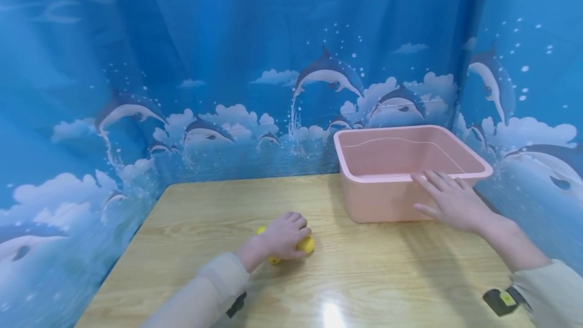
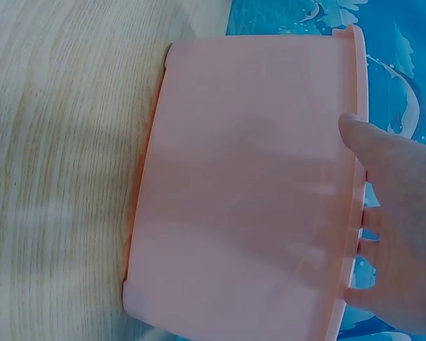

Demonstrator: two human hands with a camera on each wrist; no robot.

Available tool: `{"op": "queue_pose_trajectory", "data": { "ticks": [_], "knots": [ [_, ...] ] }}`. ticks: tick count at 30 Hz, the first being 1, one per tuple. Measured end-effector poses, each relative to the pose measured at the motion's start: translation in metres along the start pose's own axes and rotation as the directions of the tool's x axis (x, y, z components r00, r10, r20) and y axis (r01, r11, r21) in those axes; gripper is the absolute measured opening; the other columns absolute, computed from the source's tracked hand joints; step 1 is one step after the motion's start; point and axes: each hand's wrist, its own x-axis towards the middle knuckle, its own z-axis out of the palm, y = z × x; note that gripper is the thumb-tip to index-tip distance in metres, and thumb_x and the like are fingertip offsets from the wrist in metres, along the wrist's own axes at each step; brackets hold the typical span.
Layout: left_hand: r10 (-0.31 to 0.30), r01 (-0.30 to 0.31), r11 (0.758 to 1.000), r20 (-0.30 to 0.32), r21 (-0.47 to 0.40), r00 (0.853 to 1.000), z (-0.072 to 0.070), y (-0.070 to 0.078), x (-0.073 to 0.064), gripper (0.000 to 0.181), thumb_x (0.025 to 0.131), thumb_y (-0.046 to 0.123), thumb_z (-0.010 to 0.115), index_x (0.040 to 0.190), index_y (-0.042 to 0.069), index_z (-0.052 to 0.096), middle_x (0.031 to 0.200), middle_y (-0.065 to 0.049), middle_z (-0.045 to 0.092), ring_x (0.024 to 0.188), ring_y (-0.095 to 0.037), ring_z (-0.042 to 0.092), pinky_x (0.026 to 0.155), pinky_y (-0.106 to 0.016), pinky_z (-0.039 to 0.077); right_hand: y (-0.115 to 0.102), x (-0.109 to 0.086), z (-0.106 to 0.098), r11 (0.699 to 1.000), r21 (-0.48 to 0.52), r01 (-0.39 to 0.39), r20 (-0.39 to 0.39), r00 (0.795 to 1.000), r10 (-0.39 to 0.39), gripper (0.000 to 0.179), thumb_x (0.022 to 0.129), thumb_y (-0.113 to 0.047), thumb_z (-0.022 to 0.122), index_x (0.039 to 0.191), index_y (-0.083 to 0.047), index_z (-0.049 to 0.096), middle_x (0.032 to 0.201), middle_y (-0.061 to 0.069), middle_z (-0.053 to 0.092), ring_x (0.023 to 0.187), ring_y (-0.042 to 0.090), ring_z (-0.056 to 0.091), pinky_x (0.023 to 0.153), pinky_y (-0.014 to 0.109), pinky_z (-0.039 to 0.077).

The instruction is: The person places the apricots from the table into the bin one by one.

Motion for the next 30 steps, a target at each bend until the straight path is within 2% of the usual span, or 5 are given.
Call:
{"op": "queue_pose_trajectory", "data": {
  "ticks": [13, 22, 27, 30],
  "knots": [
    [-0.011, 0.010, 1.000, 0.082, 0.011, 0.997, 0.000, 0.004, 0.006, 0.040, 0.082, 0.051, 0.062, 0.105, 0.018, 0.061, 0.104, 0.003, 0.053, 0.106, -0.015, 0.045, 0.101, -0.033, 0.031, -0.001, 0.000, -0.002, 1.000, 0.016, 0.002, 0.002, 1.000, -0.002, 0.072, 0.091, -0.045, 0.053, 0.144, -0.003, 0.028, 0.143, 0.029, 0.026, 0.128, 0.048, 0.022, 0.097, 0.066, 0.017],
    [0.003, -0.003, 1.000, 0.081, -0.008, 0.997, 0.005, 0.005, 0.010, 0.041, 0.080, 0.050, 0.066, 0.105, 0.018, 0.062, 0.108, 0.003, 0.053, 0.107, -0.015, 0.044, 0.101, -0.032, 0.030, -0.001, 0.000, -0.004, 1.000, 0.010, 0.004, 0.012, 1.000, -0.004, 0.071, 0.091, -0.045, 0.053, 0.143, -0.003, 0.029, 0.142, 0.029, 0.027, 0.128, 0.048, 0.023, 0.097, 0.066, 0.017],
    [0.005, -0.002, 0.999, 0.085, -0.035, 0.996, 0.003, 0.005, 0.013, 0.038, 0.080, 0.046, 0.066, 0.103, 0.016, 0.062, 0.109, 0.002, 0.054, 0.109, -0.016, 0.045, 0.102, -0.033, 0.030, 0.000, 0.000, -0.004, 1.000, 0.012, 0.010, 0.009, 1.000, -0.010, 0.071, 0.091, -0.044, 0.054, 0.143, -0.004, 0.029, 0.142, 0.028, 0.028, 0.128, 0.048, 0.024, 0.097, 0.066, 0.018],
    [0.011, -0.008, 0.999, 0.062, -0.041, 0.998, 0.000, 0.003, 0.014, 0.038, 0.081, 0.045, 0.064, 0.101, 0.014, 0.061, 0.109, 0.001, 0.054, 0.109, -0.017, 0.045, 0.102, -0.034, 0.031, 0.000, 0.000, -0.005, 1.000, 0.010, 0.015, 0.005, 1.000, -0.015, 0.071, 0.090, -0.043, 0.055, 0.144, -0.004, 0.029, 0.142, 0.028, 0.028, 0.128, 0.047, 0.024, 0.097, 0.066, 0.018]
  ]
}}
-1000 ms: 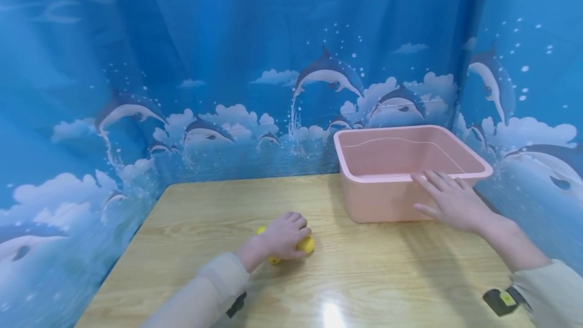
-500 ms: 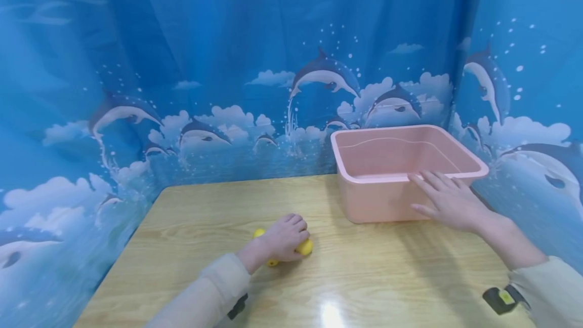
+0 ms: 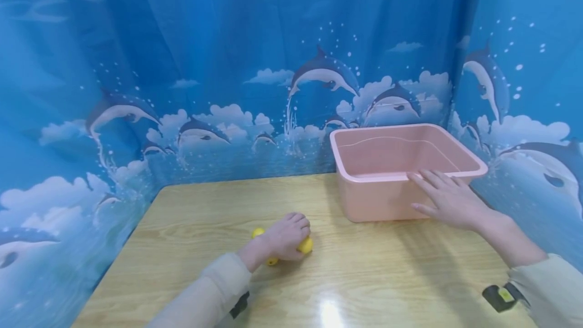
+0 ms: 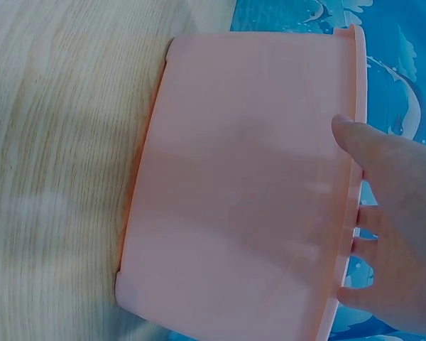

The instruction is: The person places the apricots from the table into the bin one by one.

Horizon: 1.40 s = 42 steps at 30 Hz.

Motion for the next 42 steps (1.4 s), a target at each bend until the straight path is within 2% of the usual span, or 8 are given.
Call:
{"op": "queue_pose_trajectory", "data": {
  "ticks": [7, 16, 28, 37, 42],
  "knots": [
    [-0.031, 0.028, 0.999, -0.055, -0.041, 0.998, -0.013, -0.007, 0.005, 0.042, 0.078, 0.044, 0.066, 0.104, 0.012, 0.061, 0.109, -0.001, 0.054, 0.109, -0.019, 0.045, 0.101, -0.035, 0.031, 0.002, -0.001, -0.001, 1.000, -0.010, 0.012, -0.016, 1.000, -0.012, 0.070, 0.090, -0.040, 0.057, 0.144, -0.005, 0.029, 0.142, 0.027, 0.029, 0.127, 0.047, 0.026, 0.096, 0.065, 0.020],
    [-0.094, 0.087, 0.992, -0.072, -0.093, 0.993, -0.029, -0.018, 0.009, 0.044, 0.076, 0.039, 0.072, 0.109, 0.012, 0.060, 0.108, -0.001, 0.053, 0.107, -0.019, 0.046, 0.100, -0.038, 0.032, 0.003, -0.001, -0.001, 1.000, -0.016, 0.013, -0.028, 1.000, -0.013, 0.069, 0.089, -0.038, 0.059, 0.143, -0.005, 0.029, 0.141, 0.027, 0.030, 0.127, 0.047, 0.027, 0.096, 0.066, 0.020],
    [-0.095, 0.089, 0.995, -0.122, -0.052, 0.988, -0.055, -0.027, 0.017, 0.039, 0.077, 0.037, 0.072, 0.107, 0.015, 0.060, 0.096, 0.002, 0.050, 0.091, -0.017, 0.045, 0.089, -0.036, 0.038, 0.003, 0.000, 0.001, 0.999, -0.033, 0.019, -0.039, 0.999, -0.020, 0.069, 0.087, -0.033, 0.062, 0.142, -0.004, 0.031, 0.140, 0.028, 0.032, 0.126, 0.047, 0.028, 0.095, 0.065, 0.022],
    [-0.120, 0.107, 0.989, -0.126, -0.103, 0.985, -0.070, -0.030, 0.026, 0.042, 0.079, 0.036, 0.071, 0.113, 0.016, 0.059, 0.100, 0.001, 0.054, 0.095, -0.018, 0.046, 0.090, -0.036, 0.038, 0.002, 0.000, 0.001, 0.998, -0.049, 0.025, -0.047, 0.999, -0.027, 0.069, 0.087, -0.033, 0.063, 0.142, -0.004, 0.032, 0.140, 0.027, 0.033, 0.126, 0.046, 0.029, 0.095, 0.065, 0.023],
    [-0.127, 0.111, 0.988, -0.161, -0.106, 0.979, -0.078, -0.034, 0.030, 0.042, 0.078, 0.037, 0.072, 0.113, 0.016, 0.060, 0.100, 0.001, 0.054, 0.095, -0.018, 0.045, 0.089, -0.037, 0.038, 0.002, 0.000, 0.001, 0.999, -0.043, 0.022, -0.043, 0.999, -0.024, 0.070, 0.087, -0.035, 0.062, 0.143, -0.006, 0.031, 0.140, 0.027, 0.033, 0.126, 0.046, 0.029, 0.096, 0.065, 0.021]
  ]
}}
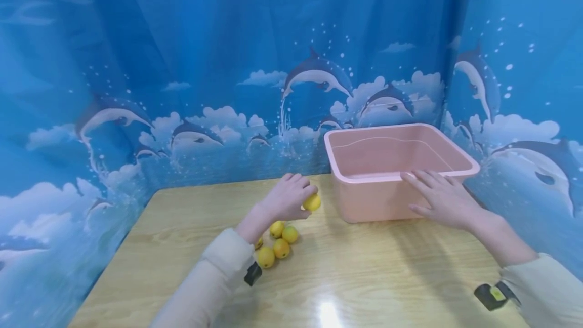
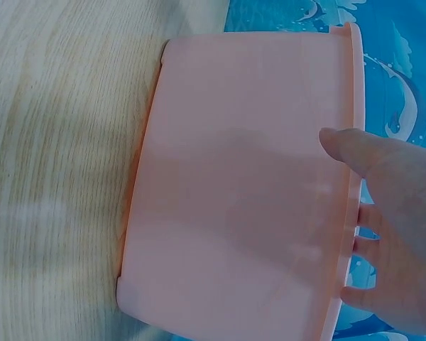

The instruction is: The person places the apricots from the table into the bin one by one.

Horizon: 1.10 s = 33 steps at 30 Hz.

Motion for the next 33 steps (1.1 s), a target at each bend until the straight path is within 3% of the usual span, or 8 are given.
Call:
{"op": "queue_pose_trajectory", "data": {
  "ticks": [6, 13, 26, 33],
  "knots": [
    [-0.030, 0.031, 0.999, -0.049, 0.016, 0.998, -0.013, -0.004, 0.012, 0.042, 0.077, 0.037, 0.073, 0.112, 0.017, 0.060, 0.096, 0.001, 0.053, 0.091, -0.018, 0.044, 0.087, -0.036, 0.038, 0.001, 0.000, -0.001, 1.000, -0.001, -0.001, -0.008, 1.000, 0.001, 0.070, 0.087, -0.034, 0.062, 0.143, -0.007, 0.030, 0.140, 0.026, 0.033, 0.126, 0.046, 0.028, 0.096, 0.065, 0.021],
    [-0.065, 0.064, 0.998, -0.056, -0.011, 0.996, -0.027, -0.005, 0.031, 0.040, 0.078, 0.036, 0.071, 0.112, 0.019, 0.059, 0.095, 0.003, 0.052, 0.090, -0.017, 0.043, 0.086, -0.034, 0.037, 0.003, -0.001, 0.000, 1.000, -0.017, 0.008, -0.013, 1.000, -0.008, 0.069, 0.088, -0.034, 0.062, 0.143, -0.007, 0.030, 0.140, 0.025, 0.033, 0.126, 0.045, 0.029, 0.095, 0.065, 0.022],
    [-0.073, 0.070, 0.997, -0.061, -0.045, 0.995, -0.049, -0.002, 0.067, 0.038, 0.082, 0.038, 0.066, 0.113, 0.019, 0.056, 0.098, 0.002, 0.048, 0.091, -0.017, 0.041, 0.081, -0.033, 0.035, 0.001, 0.000, 0.001, 0.999, -0.033, 0.015, -0.028, 0.999, -0.016, 0.071, 0.086, -0.032, 0.064, 0.143, -0.007, 0.030, 0.139, 0.025, 0.035, 0.125, 0.044, 0.031, 0.095, 0.064, 0.022],
    [-0.054, 0.052, 0.998, -0.064, -0.035, 0.996, -0.053, 0.005, 0.086, 0.040, 0.082, 0.039, 0.067, 0.115, 0.019, 0.057, 0.103, 0.000, 0.048, 0.100, -0.017, 0.040, 0.082, -0.033, 0.034, 0.000, 0.000, 0.002, 1.000, -0.020, 0.010, -0.017, 1.000, -0.010, 0.070, 0.087, -0.033, 0.064, 0.143, -0.007, 0.031, 0.139, 0.025, 0.034, 0.126, 0.044, 0.031, 0.095, 0.064, 0.022]
  ]
}}
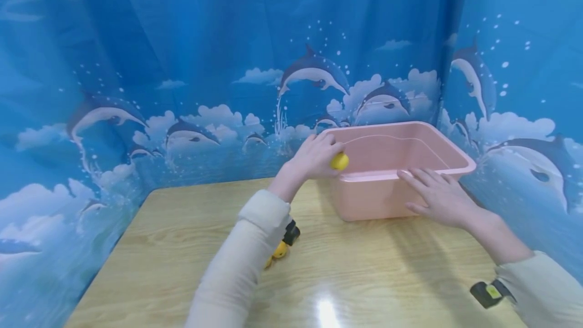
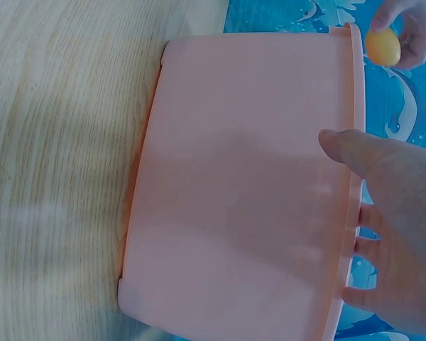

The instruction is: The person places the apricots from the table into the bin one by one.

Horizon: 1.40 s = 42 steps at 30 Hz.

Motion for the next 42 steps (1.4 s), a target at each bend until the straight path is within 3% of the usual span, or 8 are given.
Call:
{"op": "queue_pose_trajectory", "data": {
  "ticks": [9, 12, 20, 23, 28, 32, 37, 42],
  "knots": [
    [0.000, -0.001, 0.999, 0.038, 0.035, 0.999, 0.004, 0.017, 0.022, 0.040, 0.082, 0.038, 0.067, 0.114, 0.020, 0.054, 0.105, 0.000, 0.048, 0.107, -0.019, 0.041, 0.097, -0.039, 0.029, 0.000, 0.001, 0.001, 1.000, -0.021, 0.019, -0.032, 0.999, -0.019, 0.070, 0.085, -0.032, 0.065, 0.142, -0.006, 0.033, 0.137, 0.024, 0.038, 0.123, 0.044, 0.034, 0.094, 0.065, 0.026],
    [-0.009, 0.007, 0.999, 0.052, 0.048, 0.999, 0.006, 0.023, 0.027, 0.040, 0.083, 0.038, 0.066, 0.116, 0.021, 0.053, 0.107, 0.000, 0.048, 0.109, -0.019, 0.040, 0.096, -0.040, 0.029, 0.000, 0.000, 0.001, 0.999, -0.029, 0.017, -0.036, 0.999, -0.018, 0.070, 0.085, -0.032, 0.066, 0.141, -0.005, 0.033, 0.137, 0.024, 0.038, 0.123, 0.044, 0.035, 0.093, 0.065, 0.027],
    [-0.033, 0.025, 0.993, 0.072, 0.113, 0.997, 0.006, 0.028, 0.028, 0.050, 0.086, 0.045, 0.060, 0.127, 0.021, 0.048, 0.113, 0.000, 0.049, 0.113, -0.019, 0.041, 0.097, -0.040, 0.030, -0.002, 0.001, 0.002, 0.999, -0.038, 0.036, -0.047, 0.998, -0.037, 0.070, 0.084, -0.032, 0.066, 0.140, -0.004, 0.035, 0.135, 0.025, 0.040, 0.122, 0.044, 0.036, 0.092, 0.064, 0.028],
    [-0.017, 0.008, 0.990, 0.062, 0.139, 0.998, 0.004, 0.028, 0.026, 0.052, 0.087, 0.048, 0.058, 0.129, 0.019, 0.048, 0.114, -0.001, 0.049, 0.115, -0.020, 0.041, 0.098, -0.040, 0.030, -0.002, 0.000, 0.001, 0.999, -0.039, 0.030, -0.043, 0.999, -0.031, 0.070, 0.084, -0.032, 0.066, 0.140, -0.004, 0.035, 0.135, 0.025, 0.040, 0.122, 0.044, 0.036, 0.093, 0.064, 0.028],
    [0.032, -0.032, 0.986, 0.003, 0.165, 0.999, 0.003, 0.027, 0.018, 0.047, 0.088, 0.049, 0.055, 0.121, 0.016, 0.052, 0.105, -0.001, 0.050, 0.106, -0.020, 0.044, 0.093, -0.037, 0.033, -0.001, -0.001, 0.000, 0.999, -0.036, 0.018, -0.036, 0.999, -0.019, 0.070, 0.085, -0.033, 0.066, 0.141, -0.005, 0.034, 0.136, 0.025, 0.038, 0.122, 0.044, 0.035, 0.093, 0.064, 0.026],
    [0.055, -0.054, 0.982, -0.002, 0.179, 0.998, 0.004, 0.025, 0.008, 0.048, 0.089, 0.050, 0.053, 0.122, 0.016, 0.052, 0.106, -0.001, 0.052, 0.101, -0.018, 0.046, 0.088, -0.033, 0.035, 0.000, 0.000, 0.000, 0.999, -0.028, 0.020, -0.033, 0.999, -0.021, 0.071, 0.085, -0.033, 0.066, 0.142, -0.007, 0.032, 0.137, 0.026, 0.037, 0.122, 0.044, 0.035, 0.093, 0.064, 0.026],
    [0.051, -0.051, 0.986, 0.004, 0.160, 0.999, 0.007, 0.020, -0.008, 0.047, 0.089, 0.050, 0.053, 0.121, 0.016, 0.053, 0.105, 0.000, 0.053, 0.096, -0.016, 0.047, 0.082, -0.031, 0.038, -0.001, 0.000, 0.001, 1.000, -0.017, 0.021, -0.031, 0.999, -0.021, 0.072, 0.084, -0.033, 0.066, 0.142, -0.007, 0.032, 0.136, 0.026, 0.037, 0.122, 0.044, 0.034, 0.093, 0.064, 0.027],
    [0.035, -0.032, 0.993, -0.024, 0.116, 0.999, 0.012, 0.012, -0.025, 0.041, 0.091, 0.044, 0.052, 0.120, 0.016, 0.054, 0.105, 0.000, 0.055, 0.096, -0.016, 0.048, 0.084, -0.032, 0.039, -0.001, -0.001, 0.001, 1.000, -0.017, 0.013, -0.020, 1.000, -0.013, 0.074, 0.084, -0.034, 0.066, 0.143, -0.008, 0.029, 0.138, 0.027, 0.035, 0.123, 0.045, 0.034, 0.093, 0.064, 0.027]
  ]
}}
